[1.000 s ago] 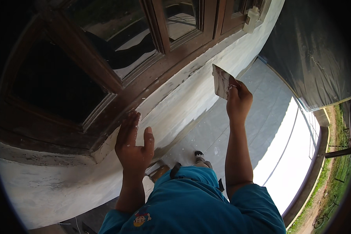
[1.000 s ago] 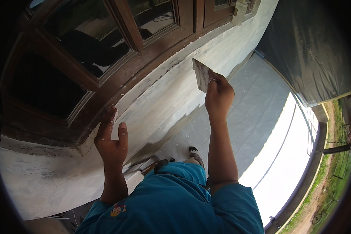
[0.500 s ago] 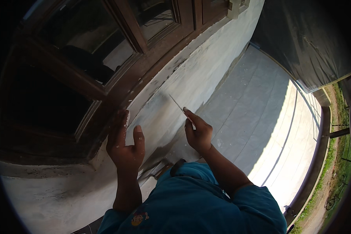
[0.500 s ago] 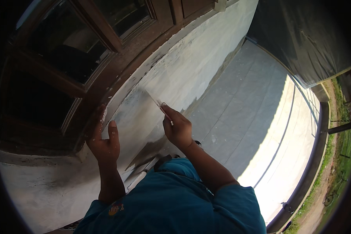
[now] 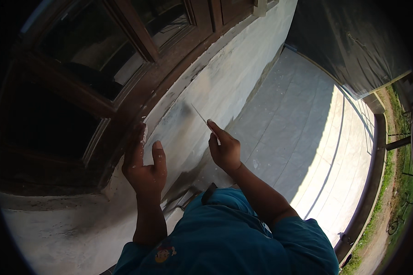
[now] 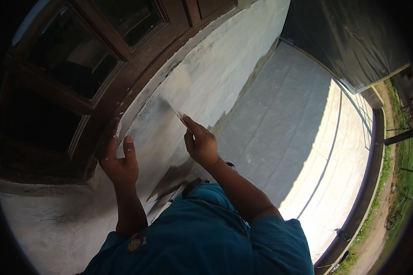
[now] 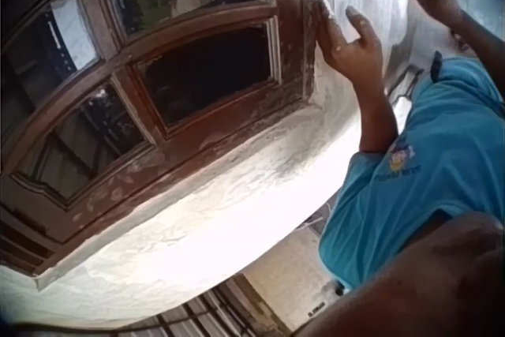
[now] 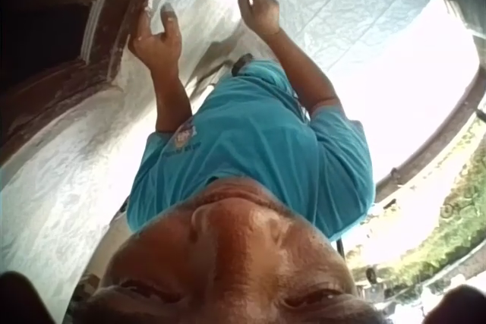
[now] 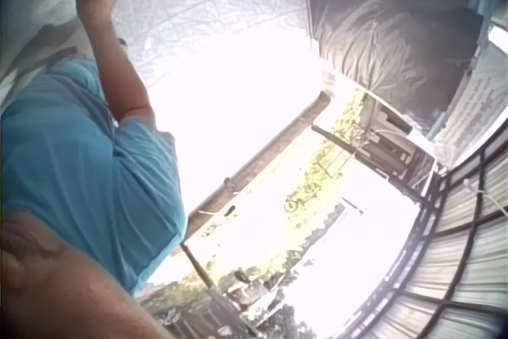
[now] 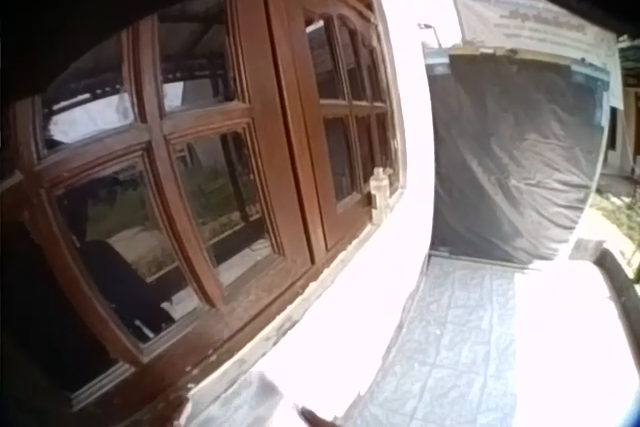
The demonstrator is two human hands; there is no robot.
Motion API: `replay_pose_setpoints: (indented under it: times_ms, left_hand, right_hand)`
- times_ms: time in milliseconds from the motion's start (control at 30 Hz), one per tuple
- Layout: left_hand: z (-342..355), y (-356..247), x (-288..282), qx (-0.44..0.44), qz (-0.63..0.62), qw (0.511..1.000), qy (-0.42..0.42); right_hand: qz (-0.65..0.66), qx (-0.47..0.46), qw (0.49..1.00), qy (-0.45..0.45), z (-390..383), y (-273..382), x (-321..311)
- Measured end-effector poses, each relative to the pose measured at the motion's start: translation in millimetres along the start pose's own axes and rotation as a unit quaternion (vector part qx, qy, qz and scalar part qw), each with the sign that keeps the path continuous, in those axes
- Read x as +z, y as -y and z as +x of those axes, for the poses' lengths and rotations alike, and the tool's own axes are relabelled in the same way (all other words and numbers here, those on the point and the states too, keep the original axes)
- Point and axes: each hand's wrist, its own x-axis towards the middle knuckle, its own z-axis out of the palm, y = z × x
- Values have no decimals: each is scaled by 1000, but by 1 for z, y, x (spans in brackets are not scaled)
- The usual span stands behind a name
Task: Scrape and apply putty/filler to a concrete wall near a window frame.
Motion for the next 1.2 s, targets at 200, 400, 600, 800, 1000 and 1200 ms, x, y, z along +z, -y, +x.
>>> replay_pose_setpoints:
  times_ms: [200,400,600,800,1000,1200]
  left_hand:
    - [-4,-6,5,-4,-15,1000,-8]
    - [-8,1,0,11,-16,1000,-9]
    - [-9,-3,5,12,-27,999,-11]
    - [-11,0,3,-10,-20,999,-32]
    - [-8,2,0,-36,-3,999,-14]
    - [-10,-11,4,-48,26,998,13]
  right_hand:
    - [-53,-21,995,-76,60,2,55]
    - [54,-107,980,158,-36,27,15]
    - [-24,82,985,-149,76,-35,-3]
    - [-14,-230,971,66,-42,49,67]
    - [-9,40,999,13,11,-14,-17]
    - [-25,13,998,-59,47,-24,37]
